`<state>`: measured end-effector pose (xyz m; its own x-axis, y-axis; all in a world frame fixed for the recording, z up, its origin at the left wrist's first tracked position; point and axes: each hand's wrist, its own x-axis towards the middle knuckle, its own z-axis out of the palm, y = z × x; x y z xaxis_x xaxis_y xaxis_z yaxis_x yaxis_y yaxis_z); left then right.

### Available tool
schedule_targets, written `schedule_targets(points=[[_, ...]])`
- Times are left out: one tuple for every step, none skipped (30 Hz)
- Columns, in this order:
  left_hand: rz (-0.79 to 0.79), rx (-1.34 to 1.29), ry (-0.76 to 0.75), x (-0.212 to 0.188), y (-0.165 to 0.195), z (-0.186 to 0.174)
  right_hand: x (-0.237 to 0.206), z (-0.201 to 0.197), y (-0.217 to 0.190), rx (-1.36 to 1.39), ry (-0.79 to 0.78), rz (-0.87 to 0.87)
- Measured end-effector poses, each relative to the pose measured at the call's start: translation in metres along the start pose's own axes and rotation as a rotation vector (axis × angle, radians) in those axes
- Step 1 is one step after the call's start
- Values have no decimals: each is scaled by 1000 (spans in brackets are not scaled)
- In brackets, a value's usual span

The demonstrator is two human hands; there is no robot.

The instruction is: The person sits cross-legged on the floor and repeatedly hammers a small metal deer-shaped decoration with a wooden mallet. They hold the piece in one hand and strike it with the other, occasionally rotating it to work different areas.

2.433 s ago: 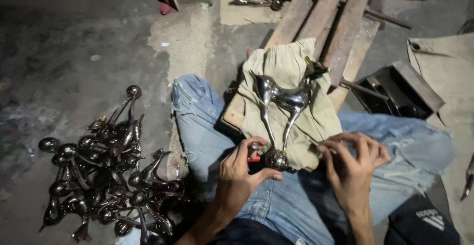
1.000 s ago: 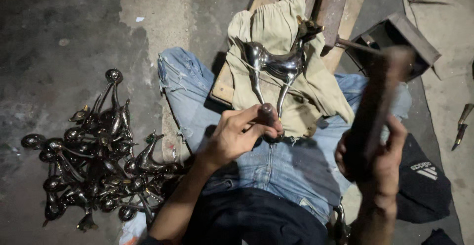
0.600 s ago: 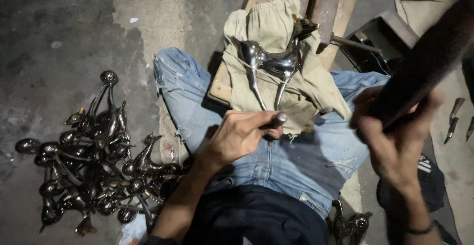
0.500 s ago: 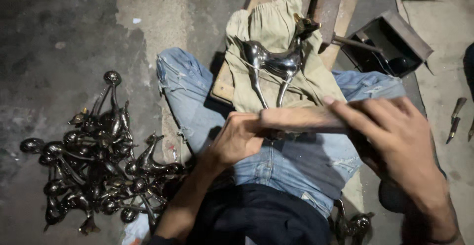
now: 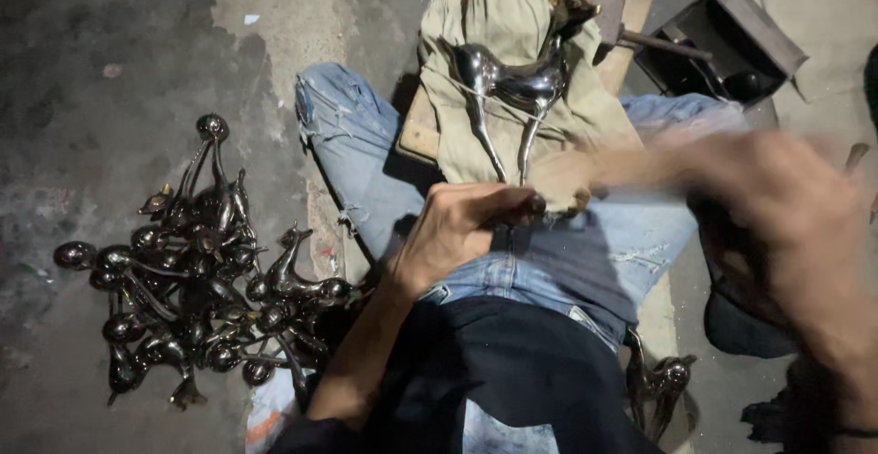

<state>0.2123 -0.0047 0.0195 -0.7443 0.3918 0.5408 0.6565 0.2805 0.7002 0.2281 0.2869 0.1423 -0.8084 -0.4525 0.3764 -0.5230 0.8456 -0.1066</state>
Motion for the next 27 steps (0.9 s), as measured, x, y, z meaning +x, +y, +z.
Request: schedule_targets(points=[[21, 7, -24, 0, 2, -2, 0, -3, 0, -149, -33, -54], [39, -5, 0, 0, 5, -3, -1, -3, -1, -252, -28, -65], [61, -16, 23, 0, 6, -4, -2, -4, 0, -357, -20, -74], [81, -23, 51, 0, 7, -5, -4, 0, 1, -36, 41, 1], [37, -36, 29, 0, 8, -5, -6, 7, 1, 288, 99, 77], [-11, -50, 2, -1, 8, -4, -10, 12, 3, 615, 154, 158], [-58, -65, -25, -2, 8, -2, -14, 16, 5, 204, 53, 58], [-68, -46, 20, -2, 6, -1, -15, 21, 11, -210, -41, -43], [-76, -29, 64, -1, 4, 2, -16, 23, 17, -624, -138, -137], [-95, -16, 110, -4, 4, 6, -16, 25, 23, -572, -107, -107], [-88, -48, 139, -5, 1, 9, -14, 26, 29, -521, -70, -83], [-76, -80, 166, -5, -2, 13, -13, 24, 33, -471, -31, -58], [-70, -113, 191, -6, -4, 16, -11, 22, 36, -490, -29, -65], [-66, -122, 210, -7, -6, 19, -9, 18, 38, -511, -24, -71], [-62, -131, 229, -8, -8, 22, -7, 14, 37, -533, -18, -77], [-64, -140, 249, -10, -9, 24, -5, 10, 33, -447, -30, -9], [-96, -132, 259, -12, -9, 26, -3, 4, 28, -362, -39, 60], [-123, -124, 269, -14, -9, 27, 1, 4, 22, -194, -6, 79], [-151, -117, 280, -15, -9, 28, 5, 1, 17, -26, 29, 93], [-143, -100, 293, -16, -8, 30, 11, 5, 10, 229, 101, 57], [-136, -82, 306, -16, -6, 31, 17, 6, 6, 141, 82, -15], [-126, -63, 320, -16, -5, 32, 23, 8, 2, 55, 69, -88], [-128, -59, 339, -15, -4, 33, 29, 6, 2, -378, -35, -189], [-135, -56, 357, -16, -1, 34, 32, 5, 1, -808, -146, -283], [-144, -55, 372, -18, 1, 35, 35, 4, 1, -460, -53, -213], [-160, -69, 385, -17, 3, 36, 37, 3, 1, -115, 44, -143], [-177, -83, 401, -16, 4, 37, 39, 2, 2, -100, 41, -142]])
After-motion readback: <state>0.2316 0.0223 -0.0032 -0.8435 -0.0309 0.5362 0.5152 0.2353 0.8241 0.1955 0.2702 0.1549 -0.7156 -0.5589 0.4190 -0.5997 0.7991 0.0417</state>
